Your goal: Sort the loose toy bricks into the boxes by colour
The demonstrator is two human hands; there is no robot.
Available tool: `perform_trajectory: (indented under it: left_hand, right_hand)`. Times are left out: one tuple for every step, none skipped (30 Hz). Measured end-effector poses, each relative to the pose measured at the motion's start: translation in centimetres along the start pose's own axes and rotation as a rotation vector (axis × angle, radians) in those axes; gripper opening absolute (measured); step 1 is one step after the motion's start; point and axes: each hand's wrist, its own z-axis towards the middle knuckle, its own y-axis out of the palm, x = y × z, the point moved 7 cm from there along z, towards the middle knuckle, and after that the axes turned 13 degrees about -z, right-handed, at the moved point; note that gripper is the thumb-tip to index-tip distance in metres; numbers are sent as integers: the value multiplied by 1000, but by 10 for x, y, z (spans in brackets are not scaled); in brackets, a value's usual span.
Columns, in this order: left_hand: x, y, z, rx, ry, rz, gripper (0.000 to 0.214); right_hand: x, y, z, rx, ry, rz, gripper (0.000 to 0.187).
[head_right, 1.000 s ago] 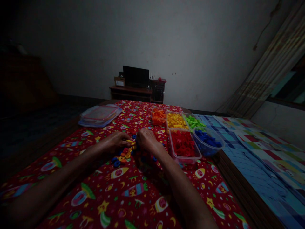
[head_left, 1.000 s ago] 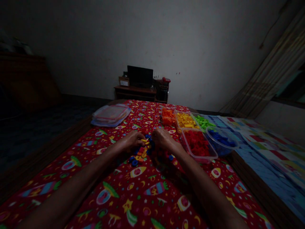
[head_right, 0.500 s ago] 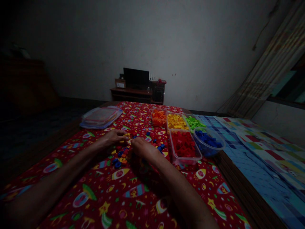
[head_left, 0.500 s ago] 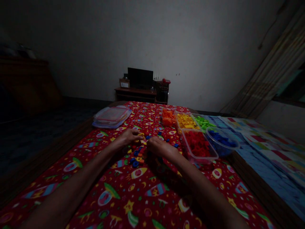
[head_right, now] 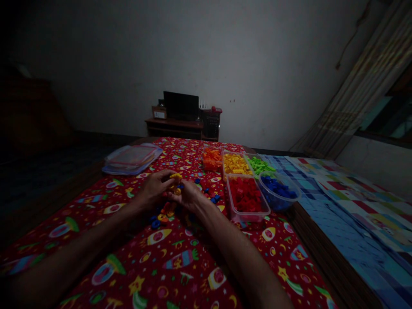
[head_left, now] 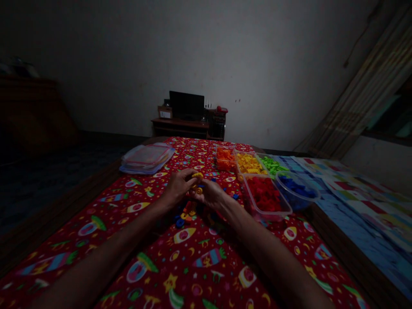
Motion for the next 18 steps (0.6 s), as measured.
perform_trajectory:
  left_hand:
    - [4, 2, -2, 3, 30, 42, 21]
    - [7, 3, -4, 0, 56, 88, 21]
    - [10, 4, -5, -4, 82, 132, 21]
    - [12, 5, -5, -15, 105, 171, 20]
    - [13, 7, -6, -39, 128, 201, 20]
    - [14, 9, -5, -73, 149, 219, 19]
    - [14, 11, -5, -113, 168, 224, 18]
    - [14, 13, -5, -152, 185, 220, 19]
    - [14, 15, -4, -182, 196, 212, 20]
    - [15, 15, -4, -201, 204, 202, 22]
    - [16, 14, -3, -204, 210, 193, 25]
    - [17, 13, -2, -194, 214, 186, 27]
    - [19, 10, -1, -175, 218, 182, 30]
    - [21, 6, 0, -148, 221, 182, 33]
    - [22, 1, 1, -113, 221, 188, 36]
    - [23, -4, 2, -72, 216, 197, 38]
    - [22, -10, 3, -32, 200, 209, 41]
    - [19, -16, 5, 3, 174, 222, 42]
  right_hand:
    - [-1, 3, -1, -14, -5, 57, 23]
    - [-2, 4, -1, -9, -14, 109, 24]
    - [-3, 3, -1, 9, -23, 154, 25]
    - [-3, 1, -1, 37, -29, 191, 26]
    - [-2, -1, -1, 63, -26, 215, 29]
    - [0, -3, 0, 80, -17, 229, 33]
    - [1, -5, 1, 91, -10, 235, 37]
    - [2, -7, 1, 96, -6, 235, 38]
    - [2, -8, 2, 93, -9, 233, 38]
    - [2, -9, 3, 86, -16, 228, 36]
    - [1, -10, 3, 74, -28, 223, 33]
    - [1, -10, 3, 60, -38, 211, 29]
    - [0, -10, 3, 47, -40, 192, 25]
    - [-1, -10, 3, 41, -36, 165, 20]
    - [-3, -12, 2, 47, -33, 134, 15]
    - [-6, -15, 1, 64, -32, 100, 12]
    - [-11, -18, -1, 83, -40, 62, 11]
    - [-20, -24, -3, 103, -62, 22, 13]
